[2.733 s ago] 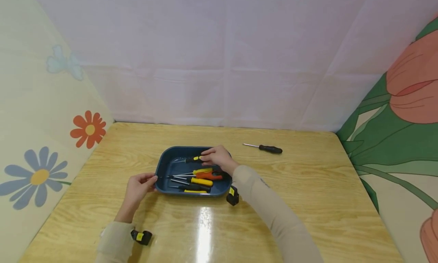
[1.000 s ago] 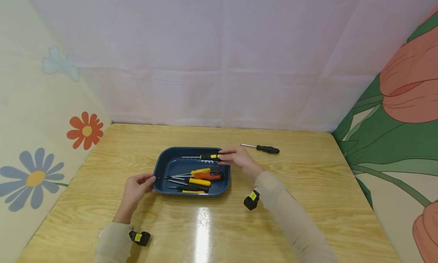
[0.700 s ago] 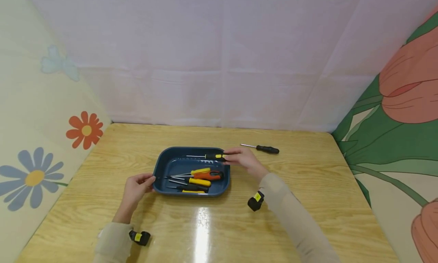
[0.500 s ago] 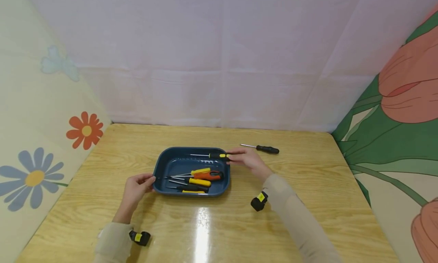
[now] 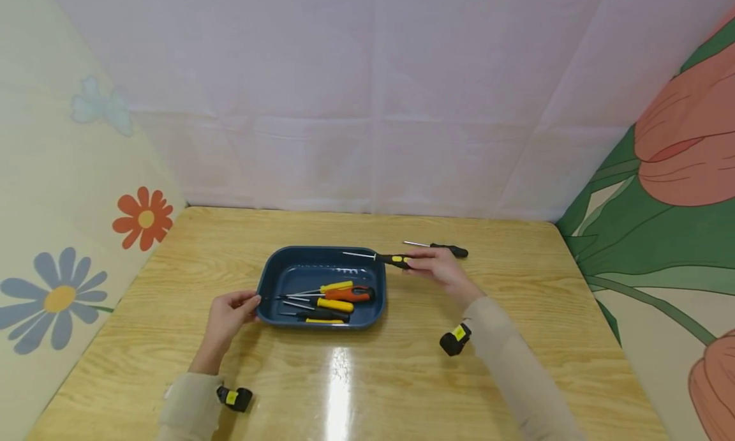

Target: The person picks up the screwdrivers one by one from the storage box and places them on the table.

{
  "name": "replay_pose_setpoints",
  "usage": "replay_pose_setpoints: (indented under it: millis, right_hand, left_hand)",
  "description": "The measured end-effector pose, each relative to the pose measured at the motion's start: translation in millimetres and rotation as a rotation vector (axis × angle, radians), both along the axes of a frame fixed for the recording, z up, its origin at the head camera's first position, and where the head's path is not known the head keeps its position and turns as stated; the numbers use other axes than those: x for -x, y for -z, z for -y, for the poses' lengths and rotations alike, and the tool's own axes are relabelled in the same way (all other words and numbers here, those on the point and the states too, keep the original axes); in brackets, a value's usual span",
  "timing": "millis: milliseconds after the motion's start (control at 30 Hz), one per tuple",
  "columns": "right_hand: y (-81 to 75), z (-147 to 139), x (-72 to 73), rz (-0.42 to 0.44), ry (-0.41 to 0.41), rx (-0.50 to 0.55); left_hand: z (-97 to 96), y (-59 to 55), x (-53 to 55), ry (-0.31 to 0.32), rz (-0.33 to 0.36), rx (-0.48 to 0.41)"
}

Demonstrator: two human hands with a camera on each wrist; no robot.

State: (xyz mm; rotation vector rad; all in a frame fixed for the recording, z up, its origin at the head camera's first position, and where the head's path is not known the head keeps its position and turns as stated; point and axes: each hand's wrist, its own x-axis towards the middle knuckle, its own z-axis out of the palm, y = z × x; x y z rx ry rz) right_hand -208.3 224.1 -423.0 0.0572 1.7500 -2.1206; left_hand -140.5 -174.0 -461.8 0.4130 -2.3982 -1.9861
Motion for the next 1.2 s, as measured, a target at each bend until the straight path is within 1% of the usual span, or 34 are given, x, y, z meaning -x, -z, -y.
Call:
replay_pose_setpoints:
  millis: [300,400,600,700,1000,1200]
  right_hand:
    - [-0.4,-22,-4.8,0.021,0.05,0.004]
    - [1.0,-29,-5.8,0.022,0.051,0.009]
    - [1.9,-46,-8.4,0.048,0.071,0.094]
    - [2.7,-56,-8.9,0.056,0.084,0.115]
    - [10.6,-73,-7.3,0.097,0.125,0.062]
    - [17.6,-82,-3.8,0.118,0.143,-0.003]
  left_hand:
    - [-0.2,-0.7,-0.6,0.005,0.0,0.01]
    - [-0.4,-0.8,-0.5,0.006,0.001,0.012]
    - [-0.4,-0.8,-0.4,0.004,-0.001,0.015]
    - [-0.2,-1.0,-0.6,0.005,-0.001,0.017]
    - [0.4,-2.3,-0.3,0.006,0.014,0.028]
    - [-0.6,-0.2,0.5,0.009,0.005,0.021]
